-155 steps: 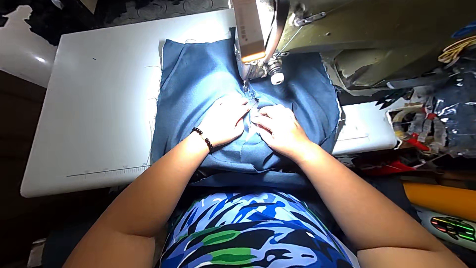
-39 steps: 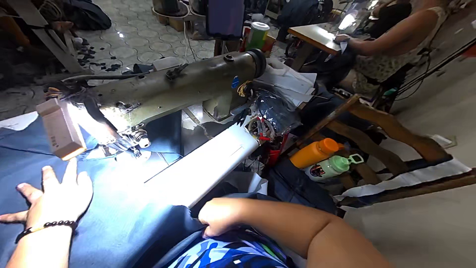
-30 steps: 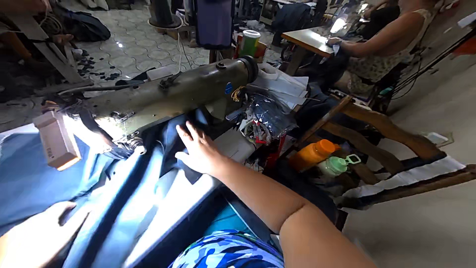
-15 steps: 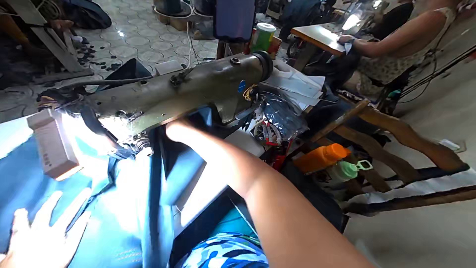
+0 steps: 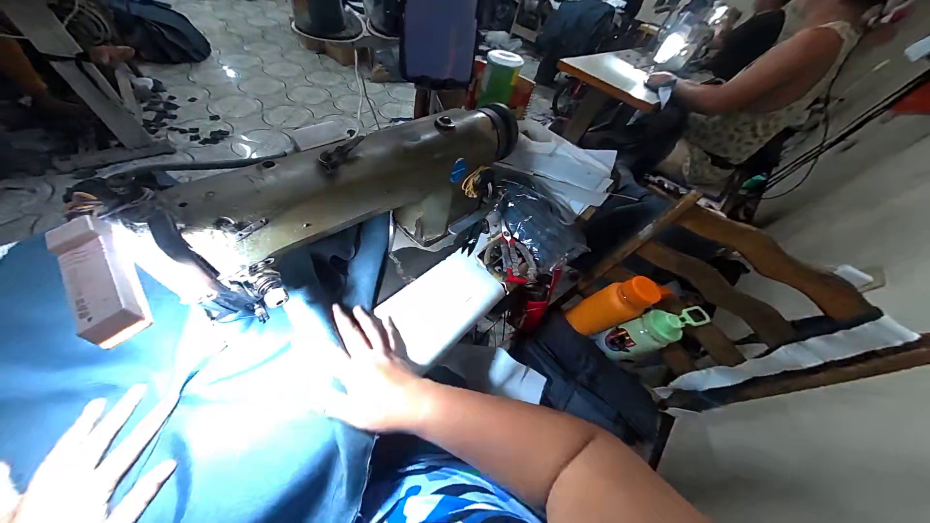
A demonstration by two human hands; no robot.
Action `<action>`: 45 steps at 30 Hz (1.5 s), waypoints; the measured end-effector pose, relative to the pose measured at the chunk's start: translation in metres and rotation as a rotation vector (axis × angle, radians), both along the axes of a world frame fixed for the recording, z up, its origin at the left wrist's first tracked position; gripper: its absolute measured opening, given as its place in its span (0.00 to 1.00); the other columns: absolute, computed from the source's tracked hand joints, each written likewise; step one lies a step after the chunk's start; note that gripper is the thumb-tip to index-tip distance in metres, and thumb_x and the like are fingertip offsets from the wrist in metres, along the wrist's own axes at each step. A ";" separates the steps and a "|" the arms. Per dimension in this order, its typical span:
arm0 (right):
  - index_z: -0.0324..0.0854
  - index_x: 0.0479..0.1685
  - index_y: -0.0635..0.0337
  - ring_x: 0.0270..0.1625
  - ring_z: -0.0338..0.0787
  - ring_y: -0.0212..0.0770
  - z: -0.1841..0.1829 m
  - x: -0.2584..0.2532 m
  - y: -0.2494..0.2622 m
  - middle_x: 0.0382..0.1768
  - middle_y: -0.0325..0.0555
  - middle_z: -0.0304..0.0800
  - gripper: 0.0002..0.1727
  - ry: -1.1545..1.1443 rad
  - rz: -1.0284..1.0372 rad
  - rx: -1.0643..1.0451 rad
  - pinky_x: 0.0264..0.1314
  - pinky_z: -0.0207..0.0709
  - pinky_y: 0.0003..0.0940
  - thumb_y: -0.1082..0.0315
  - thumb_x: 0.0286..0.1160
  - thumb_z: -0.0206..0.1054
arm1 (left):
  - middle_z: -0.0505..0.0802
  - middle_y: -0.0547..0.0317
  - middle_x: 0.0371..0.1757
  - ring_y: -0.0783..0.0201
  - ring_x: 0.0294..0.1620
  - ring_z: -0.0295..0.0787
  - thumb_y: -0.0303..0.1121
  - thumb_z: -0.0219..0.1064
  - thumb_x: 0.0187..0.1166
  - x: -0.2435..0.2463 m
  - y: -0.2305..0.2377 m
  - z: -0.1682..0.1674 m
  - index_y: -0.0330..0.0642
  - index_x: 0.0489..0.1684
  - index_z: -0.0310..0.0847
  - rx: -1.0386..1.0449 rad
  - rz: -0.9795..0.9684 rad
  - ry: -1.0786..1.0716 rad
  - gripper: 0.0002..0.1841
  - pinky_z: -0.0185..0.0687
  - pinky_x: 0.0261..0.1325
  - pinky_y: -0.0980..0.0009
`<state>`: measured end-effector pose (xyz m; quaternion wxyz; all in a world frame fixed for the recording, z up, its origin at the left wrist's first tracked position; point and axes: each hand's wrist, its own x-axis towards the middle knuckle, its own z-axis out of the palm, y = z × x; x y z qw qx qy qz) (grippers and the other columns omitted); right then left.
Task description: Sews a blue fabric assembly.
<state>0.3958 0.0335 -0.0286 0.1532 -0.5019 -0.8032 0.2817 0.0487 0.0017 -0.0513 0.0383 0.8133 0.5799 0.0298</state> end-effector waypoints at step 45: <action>0.54 0.94 0.26 0.99 0.35 0.45 -0.017 -0.010 0.111 0.97 0.31 0.47 0.30 -0.309 0.180 0.114 0.91 0.16 0.75 0.45 0.94 0.41 | 0.78 0.31 0.80 0.34 0.84 0.72 0.52 0.40 0.95 0.063 0.150 0.039 0.36 0.84 0.69 -0.221 0.597 -0.048 0.32 0.61 0.83 0.34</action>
